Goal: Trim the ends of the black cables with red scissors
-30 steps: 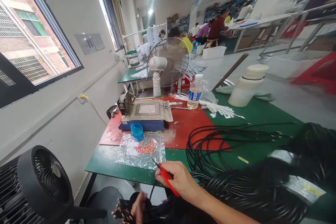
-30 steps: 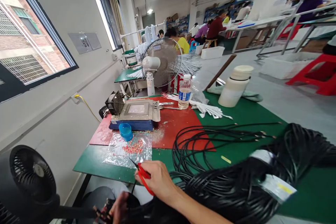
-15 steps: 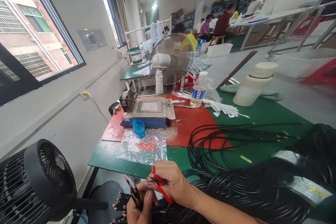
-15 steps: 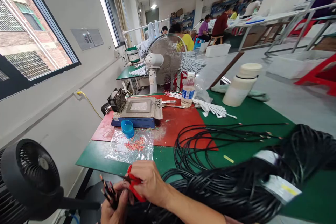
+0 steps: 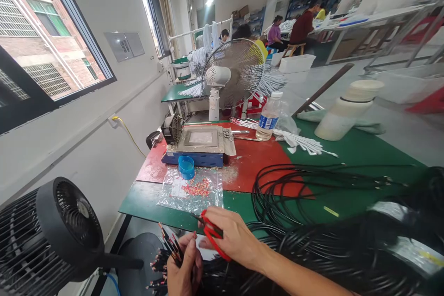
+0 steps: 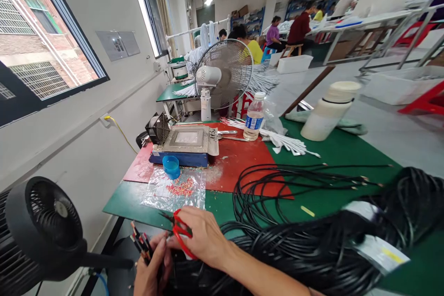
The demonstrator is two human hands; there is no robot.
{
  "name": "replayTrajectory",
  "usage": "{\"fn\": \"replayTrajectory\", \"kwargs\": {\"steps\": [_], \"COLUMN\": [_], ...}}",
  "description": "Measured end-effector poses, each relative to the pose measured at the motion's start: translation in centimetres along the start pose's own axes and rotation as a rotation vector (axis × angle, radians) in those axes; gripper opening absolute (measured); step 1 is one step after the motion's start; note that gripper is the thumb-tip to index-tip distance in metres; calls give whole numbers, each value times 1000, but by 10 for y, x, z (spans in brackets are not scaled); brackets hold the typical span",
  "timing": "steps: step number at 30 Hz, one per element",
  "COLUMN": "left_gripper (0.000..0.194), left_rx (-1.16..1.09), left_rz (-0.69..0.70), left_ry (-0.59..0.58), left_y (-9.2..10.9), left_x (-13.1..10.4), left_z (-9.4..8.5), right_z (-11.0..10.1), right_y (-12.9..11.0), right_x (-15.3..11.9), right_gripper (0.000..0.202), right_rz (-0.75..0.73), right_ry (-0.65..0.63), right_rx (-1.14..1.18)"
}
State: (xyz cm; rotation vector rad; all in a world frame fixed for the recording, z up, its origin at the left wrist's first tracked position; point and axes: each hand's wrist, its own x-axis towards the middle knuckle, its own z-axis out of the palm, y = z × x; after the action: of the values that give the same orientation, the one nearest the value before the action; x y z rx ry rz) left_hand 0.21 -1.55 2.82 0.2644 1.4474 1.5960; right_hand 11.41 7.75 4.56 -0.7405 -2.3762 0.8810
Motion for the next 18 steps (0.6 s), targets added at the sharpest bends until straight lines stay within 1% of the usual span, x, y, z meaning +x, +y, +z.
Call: {"fn": "replayTrajectory", "kwargs": {"steps": [2,5,7,9,12,18], "left_gripper": [46,45,45,45,45,50], "left_rx": [-14,-5,7,15,39,79], "left_rz": [-3,-14,-14,1,15,-10], "left_ry": [45,78,83,82,87,88], "left_y": [0,0,-1,-3,-6,-8], "left_x": [1,2,3,5,11,24], "left_z": [-1,-1,1,2,1,1], "right_z": [-7,-9,-7,-5,-4,-7], "right_y": [1,3,5,6,8,13], "right_x": [-4,-13,-17,-19,-18,-13], "right_gripper": [37,38,38,38,38,43], "right_rz": [57,89,109,120,115,124], "right_ry": [-107,-259,-307,-319,-295,-270], "right_rx": [-20,-26,-32,-35,-37,-25]}}
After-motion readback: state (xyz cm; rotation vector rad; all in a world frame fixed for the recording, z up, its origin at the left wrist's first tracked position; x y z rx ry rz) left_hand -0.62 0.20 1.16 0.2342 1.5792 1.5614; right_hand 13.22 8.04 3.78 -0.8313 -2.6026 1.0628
